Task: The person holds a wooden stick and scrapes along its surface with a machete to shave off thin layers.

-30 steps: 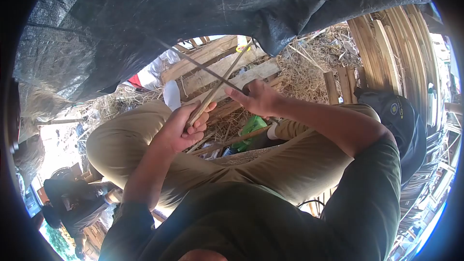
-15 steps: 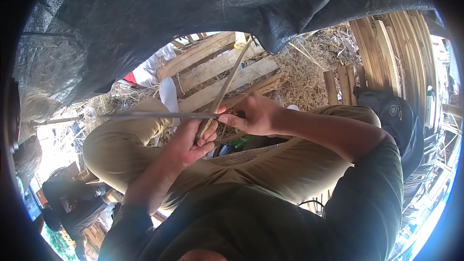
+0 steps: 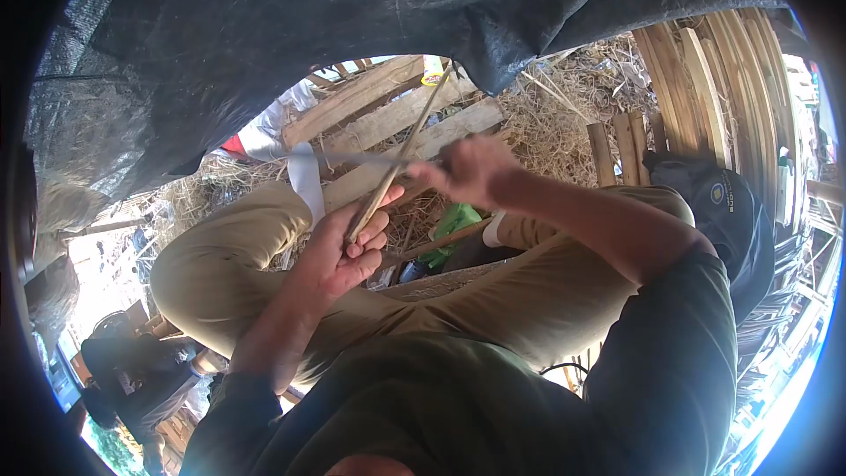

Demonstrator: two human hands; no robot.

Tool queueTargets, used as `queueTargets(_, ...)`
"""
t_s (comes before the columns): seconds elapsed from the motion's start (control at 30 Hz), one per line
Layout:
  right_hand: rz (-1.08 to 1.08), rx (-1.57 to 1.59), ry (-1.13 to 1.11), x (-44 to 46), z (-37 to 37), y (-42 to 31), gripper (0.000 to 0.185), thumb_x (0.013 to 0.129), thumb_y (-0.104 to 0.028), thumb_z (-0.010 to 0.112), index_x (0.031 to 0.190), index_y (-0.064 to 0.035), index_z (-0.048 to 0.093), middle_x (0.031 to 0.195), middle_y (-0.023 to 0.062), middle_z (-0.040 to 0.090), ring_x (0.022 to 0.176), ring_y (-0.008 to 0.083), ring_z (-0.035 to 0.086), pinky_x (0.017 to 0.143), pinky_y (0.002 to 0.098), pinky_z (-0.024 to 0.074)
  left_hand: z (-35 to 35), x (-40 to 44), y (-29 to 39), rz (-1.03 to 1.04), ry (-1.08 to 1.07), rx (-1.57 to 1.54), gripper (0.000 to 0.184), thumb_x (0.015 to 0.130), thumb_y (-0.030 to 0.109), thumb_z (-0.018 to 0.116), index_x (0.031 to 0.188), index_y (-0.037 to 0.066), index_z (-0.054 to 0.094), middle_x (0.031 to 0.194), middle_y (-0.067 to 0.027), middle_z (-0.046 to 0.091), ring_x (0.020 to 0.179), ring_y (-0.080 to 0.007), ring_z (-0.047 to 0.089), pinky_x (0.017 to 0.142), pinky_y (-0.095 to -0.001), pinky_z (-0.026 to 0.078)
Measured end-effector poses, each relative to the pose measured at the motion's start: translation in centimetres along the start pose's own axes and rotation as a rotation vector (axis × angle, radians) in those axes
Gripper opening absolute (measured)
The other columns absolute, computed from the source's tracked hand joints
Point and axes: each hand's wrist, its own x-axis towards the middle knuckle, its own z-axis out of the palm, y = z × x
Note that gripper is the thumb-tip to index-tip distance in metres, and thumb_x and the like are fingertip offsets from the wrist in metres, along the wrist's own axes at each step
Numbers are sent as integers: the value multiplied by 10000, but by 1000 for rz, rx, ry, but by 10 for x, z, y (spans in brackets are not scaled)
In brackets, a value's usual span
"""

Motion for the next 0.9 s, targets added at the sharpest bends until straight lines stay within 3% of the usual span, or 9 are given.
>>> queueTargets(0.1, 137, 92, 19, 19, 1, 31, 846, 919, -736, 340, 765, 19, 689, 618, 186, 630, 655, 320, 676, 666, 444, 542, 5, -12, -4, 21, -42, 15, 328, 1015, 170, 414, 1282, 18, 528, 582, 41, 370, 436, -23, 293, 354, -162, 240)
queueTargets(0.23, -165, 223, -78, -8, -6, -24, 760, 952, -675, 354, 840, -15, 712, 675, 206, 655, 679, 345, 676, 683, 452, 544, -10, -11, 5, 6, -100, -35, 314, 1026, 203, 411, 1268, 33, 517, 581, 28, 401, 421, -38, 314, 374, -186, 241)
queueTargets(0.33, -264, 104, -94, -7, -11, -25, 741, 947, -679, 368, 872, -30, 718, 689, 209, 656, 671, 357, 666, 690, 462, 541, -13, -10, 3, 3, -88, -40, 324, 1025, 191, 406, 1283, 20, 501, 581, 34, 395, 426, -31, 307, 365, -181, 247)
queueTargets(0.47, -13, 62, -135, 18, -10, 4, 848, 886, -769, 363, 799, -1, 710, 691, 211, 653, 737, 355, 676, 742, 471, 528, -13, -6, 4, 20, -43, -21, 335, 1026, 187, 402, 1296, 13, 497, 574, 38, 386, 431, -22, 306, 358, -174, 249)
queueTargets(0.6, -47, -11, -89, 13, -13, 0, 875, 875, -796, 332, 764, -9, 700, 672, 200, 641, 744, 332, 677, 741, 479, 524, -11, -5, 2, -4, -17, -23, 338, 1026, 201, 413, 1295, 15, 496, 570, 37, 389, 425, -27, 306, 357, -177, 240)
queueTargets(0.7, -173, 107, -82, -4, -11, -19, 858, 878, -796, 320, 786, -36, 706, 652, 182, 634, 723, 320, 676, 723, 477, 531, 3, -11, 1, -3, 8, 19, 335, 1021, 204, 430, 1290, 17, 498, 567, 36, 391, 419, -30, 303, 358, -179, 234)
queueTargets(0.8, -108, -21, -148, 0, -16, -13, 826, 886, -785, 324, 805, -59, 710, 637, 162, 628, 696, 311, 674, 709, 463, 543, 6, -16, -2, 9, 15, 62, 330, 1017, 202, 440, 1286, 20, 501, 565, 35, 393, 416, -32, 306, 359, -179, 230)
queueTargets(0.9, 45, -57, -101, 21, -21, 15, 840, 893, -772, 340, 794, -18, 697, 666, 177, 644, 697, 326, 676, 706, 471, 544, 4, -19, 0, 10, -7, 66, 331, 1016, 197, 438, 1289, 21, 500, 567, 32, 394, 416, -33, 308, 361, -178, 231)
